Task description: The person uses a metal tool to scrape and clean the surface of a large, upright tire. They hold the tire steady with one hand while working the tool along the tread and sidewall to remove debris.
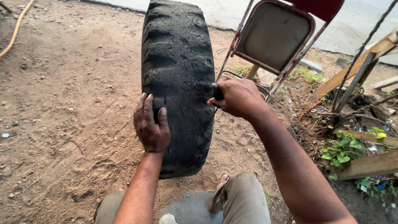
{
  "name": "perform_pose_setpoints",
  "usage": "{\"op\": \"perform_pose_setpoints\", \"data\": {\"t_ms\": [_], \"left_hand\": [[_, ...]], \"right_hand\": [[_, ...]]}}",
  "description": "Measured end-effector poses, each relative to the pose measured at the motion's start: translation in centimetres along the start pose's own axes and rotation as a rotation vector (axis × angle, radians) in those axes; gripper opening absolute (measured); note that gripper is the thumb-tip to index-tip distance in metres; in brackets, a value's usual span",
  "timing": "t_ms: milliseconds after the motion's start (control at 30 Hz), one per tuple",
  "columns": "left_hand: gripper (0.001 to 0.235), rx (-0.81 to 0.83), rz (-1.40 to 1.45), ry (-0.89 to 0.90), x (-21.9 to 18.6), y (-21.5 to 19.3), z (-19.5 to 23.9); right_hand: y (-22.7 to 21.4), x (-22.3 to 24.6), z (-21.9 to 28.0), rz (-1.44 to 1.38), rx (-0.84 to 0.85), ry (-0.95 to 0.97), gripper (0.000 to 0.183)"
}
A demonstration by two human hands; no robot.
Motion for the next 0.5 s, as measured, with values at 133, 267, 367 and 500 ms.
{"op": "perform_pose_setpoints", "data": {"t_ms": [133, 267, 367, 500], "left_hand": [[0.053, -0.001, -0.006, -0.006, 0.6, 0.0, -0.2], [0.053, 0.004, -0.019, -0.002, 0.7, 0.5, -0.2], [0.054, 0.002, -0.024, 0.006, 0.6, 0.6, -0.3], [0.053, -0.001, -0.029, 0.018, 0.5, 0.5, 0.2]], "right_hand": [[1.2, -0.5, 0.2, -0.087, 0.122, 0.134, 0.049], [1.1, -1.0, 0.4, -0.142, 0.049, 0.089, 0.048], [0.8, -1.1, 0.1, -0.147, 0.063, 0.015, 0.047], [0.2, 1.1, 0.1, -0.067, -0.015, -0.282, 0.033]]}}
Point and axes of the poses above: each hand's wrist, its own z-axis away from the middle knuckle, its own y-axis out of the palm, x = y × z, the point moved 6 cm from there along -z, towards the middle knuckle, and after that the axes turned 5 degrees about -y, right-handed, at the moved point
